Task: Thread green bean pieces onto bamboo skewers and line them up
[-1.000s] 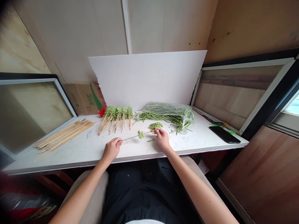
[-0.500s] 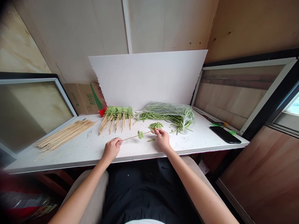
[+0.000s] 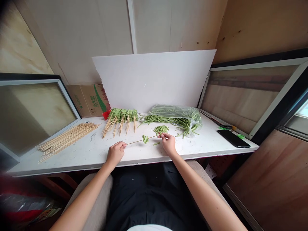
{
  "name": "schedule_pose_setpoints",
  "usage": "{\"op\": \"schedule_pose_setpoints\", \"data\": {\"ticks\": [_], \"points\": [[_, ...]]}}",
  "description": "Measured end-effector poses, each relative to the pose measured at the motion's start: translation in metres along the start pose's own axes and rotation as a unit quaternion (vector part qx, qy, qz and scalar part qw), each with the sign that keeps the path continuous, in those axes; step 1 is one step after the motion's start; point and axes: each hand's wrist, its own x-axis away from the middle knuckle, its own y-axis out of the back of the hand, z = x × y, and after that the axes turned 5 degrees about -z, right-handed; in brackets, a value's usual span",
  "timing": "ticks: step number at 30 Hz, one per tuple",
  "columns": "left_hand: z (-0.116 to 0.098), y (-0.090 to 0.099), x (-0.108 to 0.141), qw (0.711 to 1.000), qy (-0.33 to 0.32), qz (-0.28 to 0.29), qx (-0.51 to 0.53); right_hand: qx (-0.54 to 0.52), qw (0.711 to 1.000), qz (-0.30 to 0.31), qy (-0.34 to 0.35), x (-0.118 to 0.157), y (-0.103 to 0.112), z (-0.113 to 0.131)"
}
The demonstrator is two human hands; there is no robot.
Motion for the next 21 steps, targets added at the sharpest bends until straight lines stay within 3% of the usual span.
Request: {"op": "schedule_pose_setpoints", "data": {"ticks": [8, 12, 21], "points": [[-0.001, 0.000, 0.000, 1.000, 0.008, -0.001, -0.006, 0.023, 1.000, -0.015, 0.008, 0.000, -0.002, -0.001], [0.000, 0.001, -0.002, 0.999, 0.029, 0.004, 0.021, -0.021, 1.000, 0.014, 0.008, 0.001, -0.002, 0.003], [-0.002, 0.002, -0.004, 0.998, 0.047, 0.010, 0.048, -0.102, 0.991, 0.020, -0.080, -0.001, 0.005, 0.010]]}}
